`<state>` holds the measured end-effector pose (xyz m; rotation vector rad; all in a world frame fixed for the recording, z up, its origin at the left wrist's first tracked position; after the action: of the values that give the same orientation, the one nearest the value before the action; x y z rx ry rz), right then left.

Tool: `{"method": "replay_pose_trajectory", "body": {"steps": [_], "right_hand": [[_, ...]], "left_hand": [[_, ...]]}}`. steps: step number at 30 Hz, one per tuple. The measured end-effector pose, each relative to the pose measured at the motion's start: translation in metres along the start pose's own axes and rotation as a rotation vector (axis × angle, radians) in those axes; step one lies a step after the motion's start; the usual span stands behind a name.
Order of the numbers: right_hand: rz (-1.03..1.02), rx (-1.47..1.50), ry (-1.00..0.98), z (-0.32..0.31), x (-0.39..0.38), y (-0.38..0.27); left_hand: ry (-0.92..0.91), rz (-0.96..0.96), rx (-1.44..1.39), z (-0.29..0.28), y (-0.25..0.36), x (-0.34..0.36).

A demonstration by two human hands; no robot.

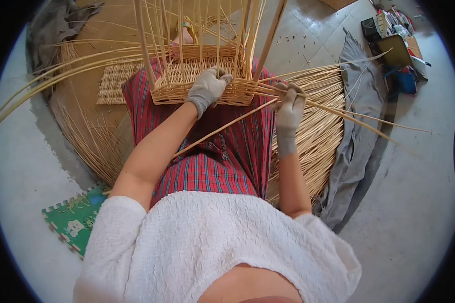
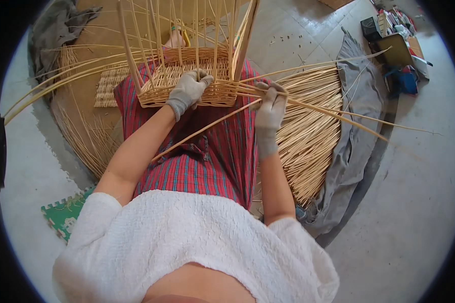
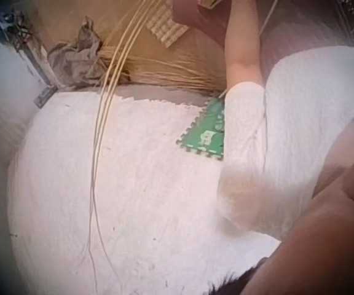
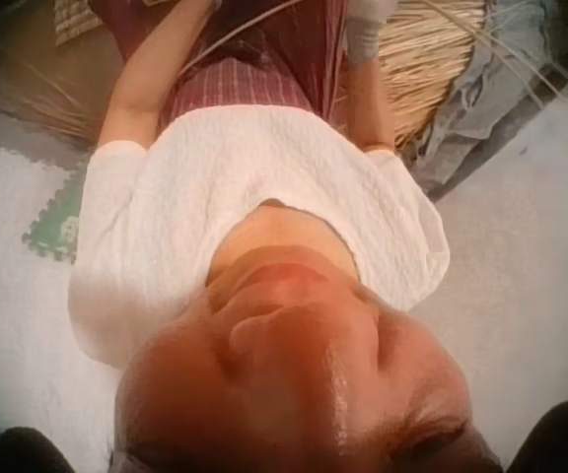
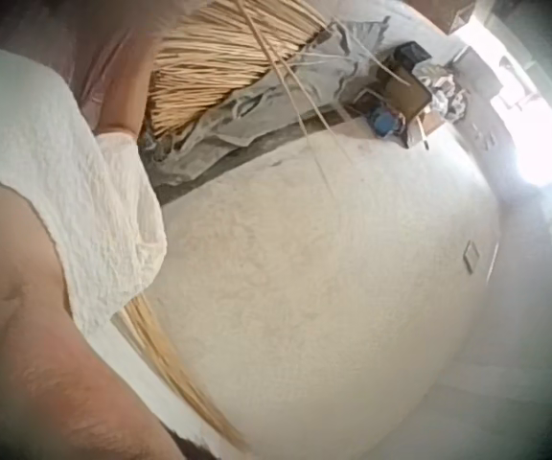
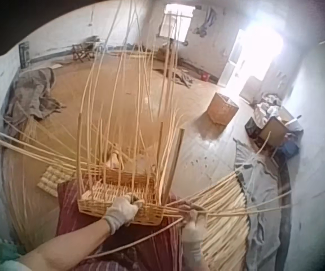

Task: The person sits on the floor and weaves a basket using thin wooden strips. They interlace the strips by hand, occasionally using a hammer to secure the structure. The basket gradually takes shape as the person continues to weave.

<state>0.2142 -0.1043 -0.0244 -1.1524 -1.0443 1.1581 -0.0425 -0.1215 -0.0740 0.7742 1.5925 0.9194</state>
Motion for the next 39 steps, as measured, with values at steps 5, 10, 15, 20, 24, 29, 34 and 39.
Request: {"method": "replay_pose_trajectory", "body": {"steps": [5,10,15,20,24,29,34,39], "right_hand": [[-0.734,-1.147,-0.604,0.101,-0.098,-0.056],[-0.136,-1.051,-1.282,0.106,-0.199,0.044],[-0.021,-0.799,-1.276,0.1,-0.147,0.033],[-0.208,-1.085,-1.034,0.116,-0.018,0.053],[-0.153,-1.108,-0.983,0.165,0.082,0.12],[-0.292,-1.503,-0.95,0.216,0.169,0.287],[-0.537,-1.561,-0.76,0.247,0.205,0.4],[-0.1,-1.527,-1.006,0.256,0.206,0.455]], "left_hand": [[0.309,0.846,0.416,-0.004,0.088,-0.071],[0.178,1.055,1.317,0.091,0.047,-0.061],[0.167,1.136,1.26,0.038,0.136,-0.027],[0.189,1.0,1.168,-0.059,0.243,0.042],[0.219,0.889,0.929,-0.105,0.266,0.06],[0.385,0.849,0.875,-0.126,0.172,0.112],[0.328,0.851,0.895,-0.122,0.16,0.114],[0.253,0.947,0.964,-0.107,0.163,0.114]]}}
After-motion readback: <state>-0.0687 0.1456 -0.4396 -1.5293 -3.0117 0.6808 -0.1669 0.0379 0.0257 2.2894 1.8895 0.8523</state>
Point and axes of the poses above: each hand's wrist, its own x-axis towards the middle knuckle, its own z-axis out of the palm, y = z × x, the point moved 9 cm from there along x, towards the middle knuckle, and after that the axes turned 4 degrees about -x, right-handed, at the moved point
